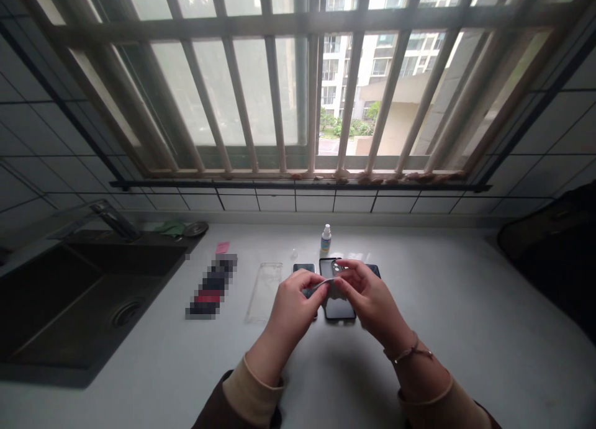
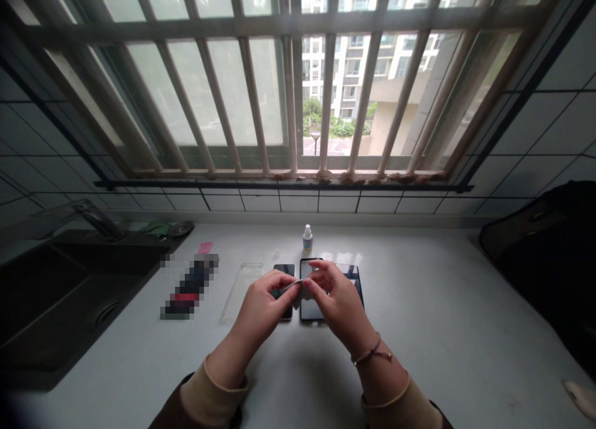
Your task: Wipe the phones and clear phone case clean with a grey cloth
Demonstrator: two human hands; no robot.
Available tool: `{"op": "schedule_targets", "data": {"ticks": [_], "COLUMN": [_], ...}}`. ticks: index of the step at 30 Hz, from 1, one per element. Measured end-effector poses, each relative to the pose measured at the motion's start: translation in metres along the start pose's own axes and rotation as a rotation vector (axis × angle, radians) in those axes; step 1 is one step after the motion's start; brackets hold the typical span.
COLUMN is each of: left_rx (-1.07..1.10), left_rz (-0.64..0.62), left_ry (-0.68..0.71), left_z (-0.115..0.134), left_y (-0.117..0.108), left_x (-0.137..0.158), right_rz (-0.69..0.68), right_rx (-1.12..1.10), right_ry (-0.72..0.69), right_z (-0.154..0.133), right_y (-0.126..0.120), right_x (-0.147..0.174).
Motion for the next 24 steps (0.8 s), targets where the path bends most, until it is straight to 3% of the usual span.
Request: {"op": "schedule_targets", "data": {"ticks": [4, 8, 11, 13, 16, 17, 21, 24], "left_rx": [-0.034, -0.022, 0.008, -0.058, -0.259, -0.314, -0.427, -0.46], "left_rz": [-0.012, -0.005, -0.001, -0.027, -0.158, -0.228, -0.413, -0.469], "left_ry": [0.012, -0.035, -0.037, 0.08, 0.363, 0.434, 0.553, 0.575], "left_z": [-0.003, -0.004, 0.0, 0.003, 0.003, 0.001, -0.011, -0.018], "left_y": [0.001, 0.004, 0.007, 0.012, 0.027, 0.034, 0.057, 0.067], "left_x": [-0.001, 0.0, 0.004, 0.01, 0.023, 0.027, 0.04, 0.042], "right_rz": [-0.126, -0.118, 0.051, 0.258, 0.529, 0.548, 0.495, 0.457], "right_rx": [-0.043, -0.068, -0.252, -0.326, -0.081, -0.023, 0.392, 0.565], "right_ry": [0.164, 0.22, 0.261, 0.306, 0.299, 0.291, 0.208, 0.198], "right_z": [0.004, -0.001, 0.0, 0.007, 0.023, 0.028, 0.043, 0.048], "right_y": [0.001, -0.005, -0.018, -0.031, -0.051, -0.056, -0.068, -0.071], "right_x": [-0.004, -0.007, -0.013, -0.019, -0.03, -0.033, -0.043, -0.046]}}
Point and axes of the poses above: each hand's wrist, its own x-axis away from the middle knuckle, its own y-axis out of the palm, z = x × y, the point moved 1 cm from there along -x, towards the middle knuckle, and after that the axes turned 12 degrees about z, right-handed, at the moved point
